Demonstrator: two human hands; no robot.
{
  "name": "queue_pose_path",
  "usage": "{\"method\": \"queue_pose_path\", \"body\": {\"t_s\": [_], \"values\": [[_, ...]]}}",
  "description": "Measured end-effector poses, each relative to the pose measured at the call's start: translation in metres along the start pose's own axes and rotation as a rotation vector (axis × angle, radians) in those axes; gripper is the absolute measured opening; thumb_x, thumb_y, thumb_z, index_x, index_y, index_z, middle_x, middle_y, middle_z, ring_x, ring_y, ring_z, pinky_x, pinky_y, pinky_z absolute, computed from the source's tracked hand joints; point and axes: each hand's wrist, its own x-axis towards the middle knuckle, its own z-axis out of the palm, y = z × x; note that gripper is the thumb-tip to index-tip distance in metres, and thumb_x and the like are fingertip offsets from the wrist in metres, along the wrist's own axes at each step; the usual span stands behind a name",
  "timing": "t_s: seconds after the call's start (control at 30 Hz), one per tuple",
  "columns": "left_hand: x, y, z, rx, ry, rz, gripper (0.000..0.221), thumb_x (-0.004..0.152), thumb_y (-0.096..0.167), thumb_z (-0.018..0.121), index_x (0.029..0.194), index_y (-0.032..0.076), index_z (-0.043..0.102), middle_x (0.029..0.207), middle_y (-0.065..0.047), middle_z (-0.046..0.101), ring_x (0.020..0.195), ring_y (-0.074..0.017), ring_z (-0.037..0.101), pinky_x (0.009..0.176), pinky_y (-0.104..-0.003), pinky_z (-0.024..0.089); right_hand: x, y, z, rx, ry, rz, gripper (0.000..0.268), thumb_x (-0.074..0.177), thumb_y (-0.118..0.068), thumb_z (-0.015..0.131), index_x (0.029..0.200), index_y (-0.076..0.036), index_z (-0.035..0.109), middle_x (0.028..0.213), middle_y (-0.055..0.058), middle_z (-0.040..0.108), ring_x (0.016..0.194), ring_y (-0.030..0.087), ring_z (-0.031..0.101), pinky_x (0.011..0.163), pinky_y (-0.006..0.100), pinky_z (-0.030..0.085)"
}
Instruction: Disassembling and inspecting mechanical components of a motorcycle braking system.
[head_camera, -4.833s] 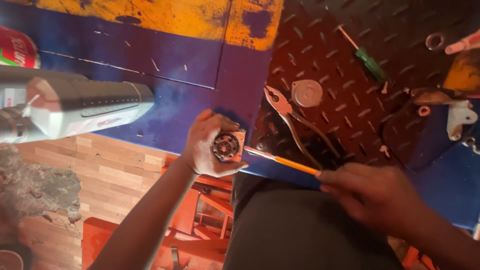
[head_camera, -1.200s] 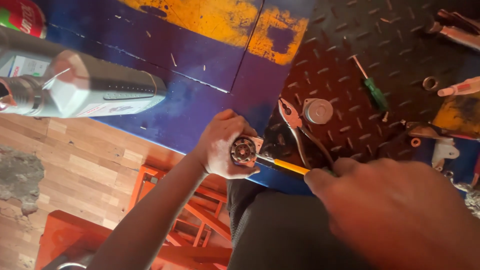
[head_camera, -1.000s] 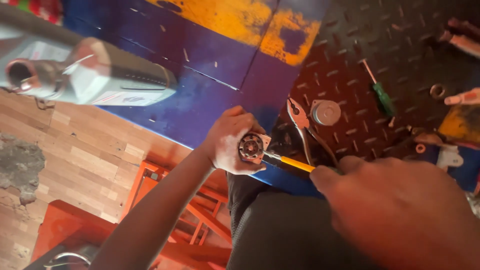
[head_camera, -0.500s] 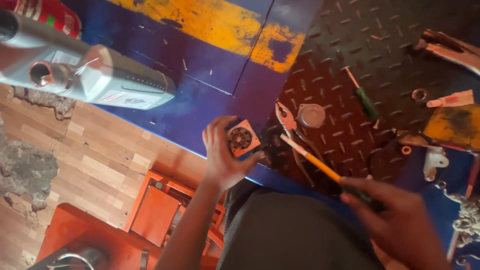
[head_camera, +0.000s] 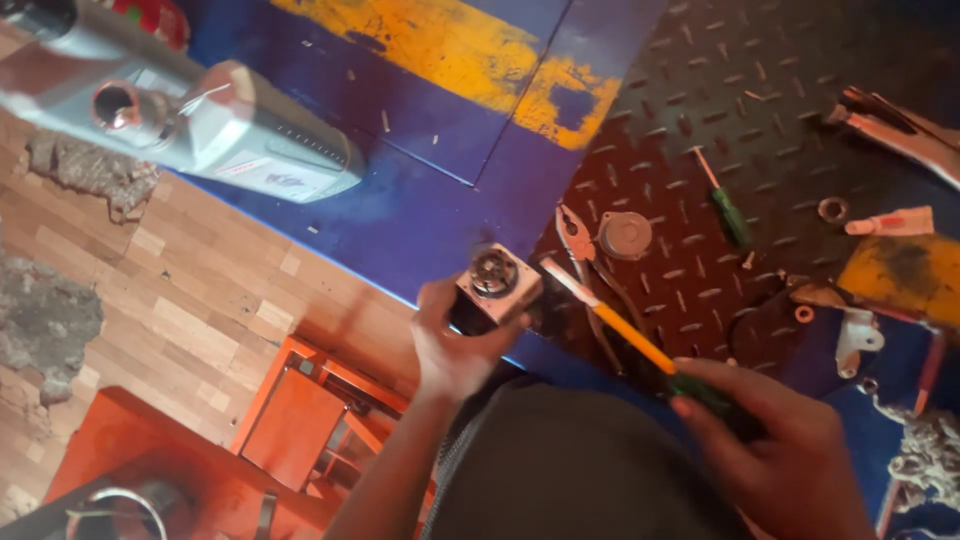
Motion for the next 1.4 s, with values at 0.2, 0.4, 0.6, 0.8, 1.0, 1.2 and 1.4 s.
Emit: {"method": "queue_pose_path", "body": {"t_s": [0.2, 0.4, 0.6, 0.8, 1.0, 1.2, 1.4], "values": [[-0.014, 0.052, -0.020, -0.249, -0.061, -0.065, 0.061, 0.060, 0.021, 0.096, 0.113, 0.003, 0.071, 0.106, -0.009, 0.072, 0.097, -0.0190, 0.071, 0.089, -0.034, 0.057, -0.016, 0.016, -0.002, 0.052, 0.085, 0.040, 0.040, 0.080, -0.007, 0.080, 0.119, -0.002, 0.072, 0.101, 0.012, 0.076, 0.088, 0.016, 0.075, 0.076, 0.027, 0.057], [-0.024, 0.082, -0.031, -0.501, -0.202, -0.040, 0.063, 0.064, 0.018, 0.096, 0.119, 0.001, 0.070, 0.112, -0.008, 0.070, 0.105, -0.0161, 0.069, 0.096, -0.032, 0.056, -0.024, 0.027, 0.005, 0.257, 0.212, 0.202, 0.042, 0.081, 0.000, 0.077, 0.123, 0.003, 0.069, 0.102, 0.017, 0.077, 0.093, 0.021, 0.075, 0.082, 0.033, 0.059], [-0.030, 0.094, -0.034, -0.540, -0.287, -0.040, 0.066, 0.062, 0.018, 0.097, 0.121, 0.001, 0.070, 0.112, -0.008, 0.069, 0.105, -0.0170, 0.068, 0.098, -0.032, 0.054, -0.030, 0.043, 0.008, 0.372, 0.237, 0.058, 0.041, 0.083, 0.006, 0.074, 0.123, 0.006, 0.066, 0.104, 0.021, 0.076, 0.097, 0.023, 0.075, 0.089, 0.034, 0.060], [-0.036, 0.096, -0.036, -0.558, -0.318, -0.020, 0.067, 0.064, 0.018, 0.098, 0.123, 0.002, 0.070, 0.117, -0.008, 0.068, 0.109, -0.0184, 0.068, 0.102, -0.033, 0.053, -0.033, 0.045, 0.004, 0.339, 0.224, 0.078, 0.041, 0.083, 0.009, 0.071, 0.123, 0.008, 0.064, 0.104, 0.024, 0.075, 0.097, 0.028, 0.076, 0.088, 0.039, 0.063], [-0.039, 0.096, -0.037, -0.631, -0.372, -0.085, 0.069, 0.065, 0.019, 0.098, 0.124, 0.000, 0.069, 0.120, -0.008, 0.067, 0.112, -0.0175, 0.067, 0.104, -0.033, 0.053, -0.034, 0.054, -0.002, 0.302, 0.223, 0.046, 0.040, 0.084, 0.008, 0.070, 0.123, 0.007, 0.062, 0.104, 0.025, 0.074, 0.099, 0.029, 0.076, 0.088, 0.040, 0.063], [-0.040, 0.092, -0.036, -0.728, -0.409, -0.113, 0.072, 0.067, 0.019, 0.097, 0.128, -0.002, 0.067, 0.124, -0.009, 0.066, 0.116, -0.0170, 0.066, 0.107, -0.034, 0.052, -0.034, 0.053, -0.003, 0.288, 0.240, 0.022, 0.038, 0.086, 0.008, 0.069, 0.123, 0.007, 0.062, 0.105, 0.025, 0.073, 0.100, 0.029, 0.076, 0.089, 0.040, 0.064], [-0.037, 0.093, -0.037, -0.682, -0.407, -0.109, 0.069, 0.066, 0.020, 0.097, 0.126, -0.001, 0.069, 0.122, -0.009, 0.067, 0.114, -0.0175, 0.066, 0.106, -0.034, 0.052, -0.033, 0.062, -0.012, 0.252, 0.188, -0.001, 0.040, 0.084, 0.006, 0.069, 0.124, 0.005, 0.060, 0.103, 0.023, 0.074, 0.098, 0.027, 0.077, 0.086, 0.039, 0.064]]}}
